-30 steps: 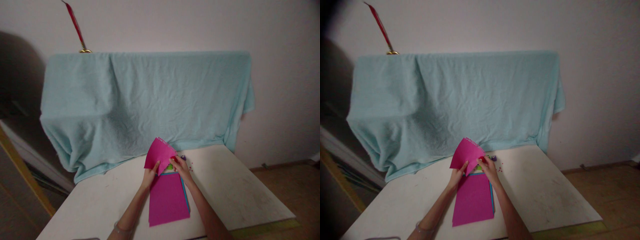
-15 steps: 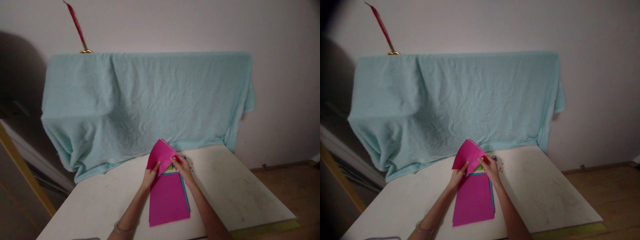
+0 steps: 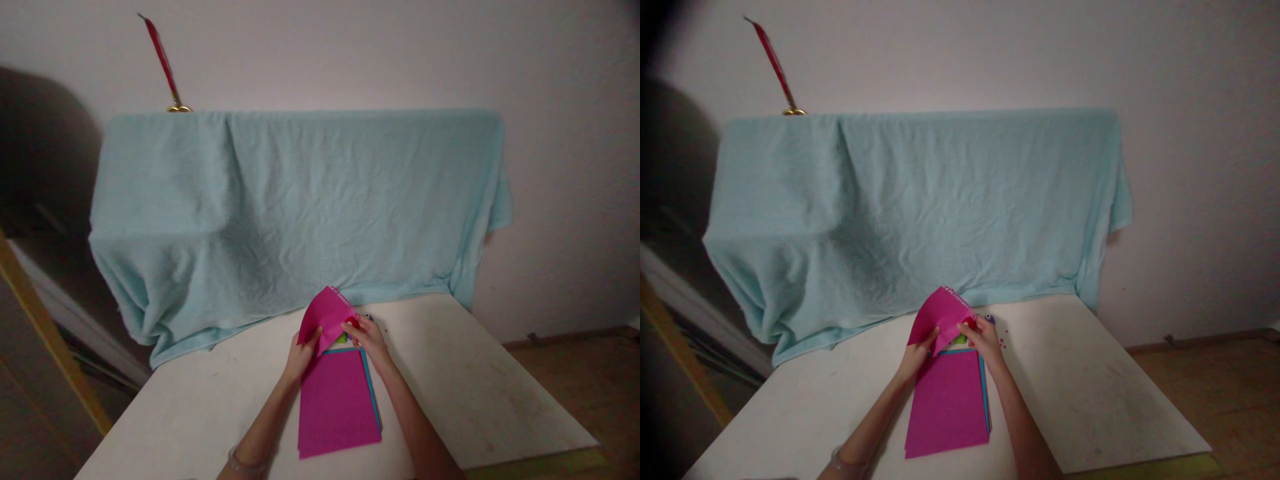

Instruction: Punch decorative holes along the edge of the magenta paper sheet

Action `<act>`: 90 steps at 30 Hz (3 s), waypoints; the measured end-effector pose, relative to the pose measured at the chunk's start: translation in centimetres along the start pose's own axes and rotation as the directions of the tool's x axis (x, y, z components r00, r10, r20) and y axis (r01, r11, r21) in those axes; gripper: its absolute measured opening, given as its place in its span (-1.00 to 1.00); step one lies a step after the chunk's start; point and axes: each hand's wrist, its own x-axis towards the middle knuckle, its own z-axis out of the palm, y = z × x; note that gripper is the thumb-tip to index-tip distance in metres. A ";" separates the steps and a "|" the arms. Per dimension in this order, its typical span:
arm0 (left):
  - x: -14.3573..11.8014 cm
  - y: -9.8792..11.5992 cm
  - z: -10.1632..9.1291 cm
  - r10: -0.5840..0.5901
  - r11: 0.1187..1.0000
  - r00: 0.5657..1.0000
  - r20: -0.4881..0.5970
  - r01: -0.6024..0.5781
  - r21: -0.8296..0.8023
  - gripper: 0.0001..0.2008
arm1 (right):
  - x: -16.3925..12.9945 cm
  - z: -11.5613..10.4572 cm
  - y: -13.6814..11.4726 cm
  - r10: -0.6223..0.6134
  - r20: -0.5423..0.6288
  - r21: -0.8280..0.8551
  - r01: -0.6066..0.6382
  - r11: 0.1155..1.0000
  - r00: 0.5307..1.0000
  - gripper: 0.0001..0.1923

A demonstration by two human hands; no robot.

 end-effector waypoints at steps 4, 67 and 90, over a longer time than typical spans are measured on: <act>-0.1 0.4 0.0 0.008 1.000 1.000 0.018 -0.008 0.022 -0.66 | 0.0 0.0 0.0 -0.004 0.001 0.008 0.004 1.000 1.000 -0.57; -0.8 1.1 0.9 -0.065 0.957 0.981 0.180 0.113 -0.266 -0.56 | -0.6 -0.8 0.3 -0.074 -0.125 -0.082 0.064 0.995 0.989 -0.65; -3.4 1.7 3.6 -0.165 0.979 0.973 0.162 0.142 0.148 -0.51 | -2.2 4.8 1.5 0.049 -0.023 0.376 -0.036 0.926 0.999 -0.78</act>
